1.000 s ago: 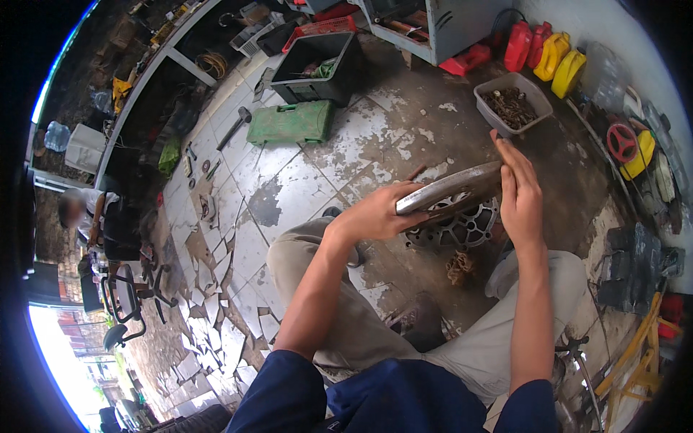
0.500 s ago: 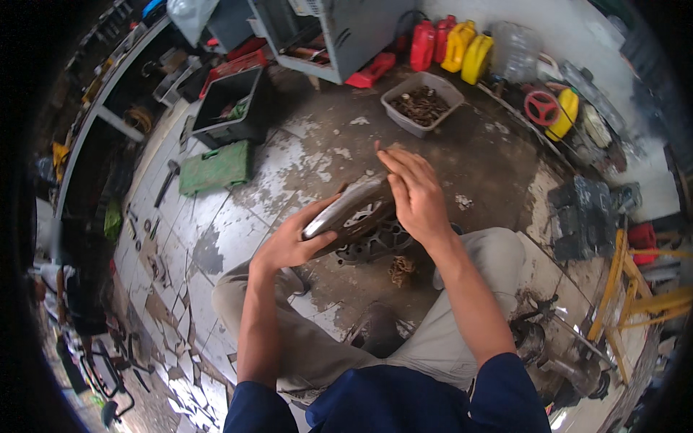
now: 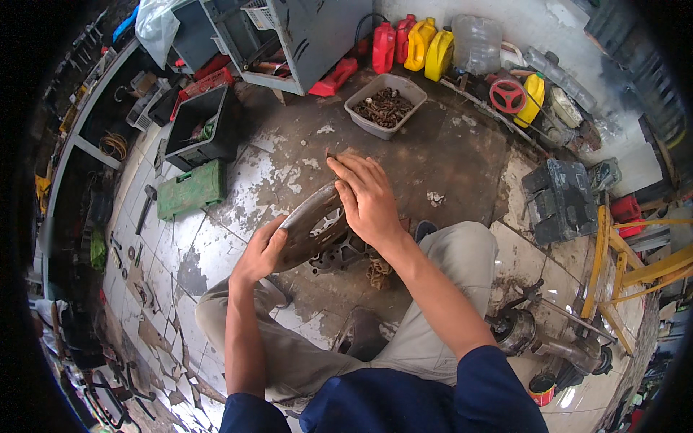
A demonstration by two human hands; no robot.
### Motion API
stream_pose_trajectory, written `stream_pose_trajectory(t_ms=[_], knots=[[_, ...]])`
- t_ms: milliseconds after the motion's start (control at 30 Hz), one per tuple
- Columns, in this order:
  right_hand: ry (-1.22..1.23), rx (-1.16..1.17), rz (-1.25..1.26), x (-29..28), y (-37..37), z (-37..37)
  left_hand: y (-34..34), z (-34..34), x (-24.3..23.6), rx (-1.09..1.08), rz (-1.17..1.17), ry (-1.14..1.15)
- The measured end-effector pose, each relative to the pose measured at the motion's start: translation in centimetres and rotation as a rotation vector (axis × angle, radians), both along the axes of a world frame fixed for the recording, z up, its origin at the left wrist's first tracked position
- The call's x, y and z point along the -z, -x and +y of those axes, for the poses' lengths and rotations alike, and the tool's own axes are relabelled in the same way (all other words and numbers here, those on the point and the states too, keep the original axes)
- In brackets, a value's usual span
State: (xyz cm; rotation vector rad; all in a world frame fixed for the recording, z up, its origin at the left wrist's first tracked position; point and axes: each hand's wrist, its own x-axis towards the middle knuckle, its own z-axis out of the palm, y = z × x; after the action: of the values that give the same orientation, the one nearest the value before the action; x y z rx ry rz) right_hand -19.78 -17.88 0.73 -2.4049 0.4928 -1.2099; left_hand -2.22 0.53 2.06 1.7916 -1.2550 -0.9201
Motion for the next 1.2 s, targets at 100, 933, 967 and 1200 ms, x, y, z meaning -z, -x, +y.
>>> stream_pose_trajectory(t_ms=[100,933,967,1200], knots=[[-0.02,-0.015,-0.014,-0.1,-0.1,-0.4,0.0,0.0,0.0,-0.032,0.018,-0.021],[-0.357,0.095,0.053,0.9,0.7,-1.9,-2.3,0.7,0.0,-0.009,0.213,-0.051],[-0.349,0.096,0.053,0.8,0.6,-1.9,-2.5,0.7,-0.2,0.002,0.152,-0.074],[-0.329,0.109,0.05,0.9,0.2,-1.0,-4.2,0.8,2.0,0.064,0.126,-0.127]])
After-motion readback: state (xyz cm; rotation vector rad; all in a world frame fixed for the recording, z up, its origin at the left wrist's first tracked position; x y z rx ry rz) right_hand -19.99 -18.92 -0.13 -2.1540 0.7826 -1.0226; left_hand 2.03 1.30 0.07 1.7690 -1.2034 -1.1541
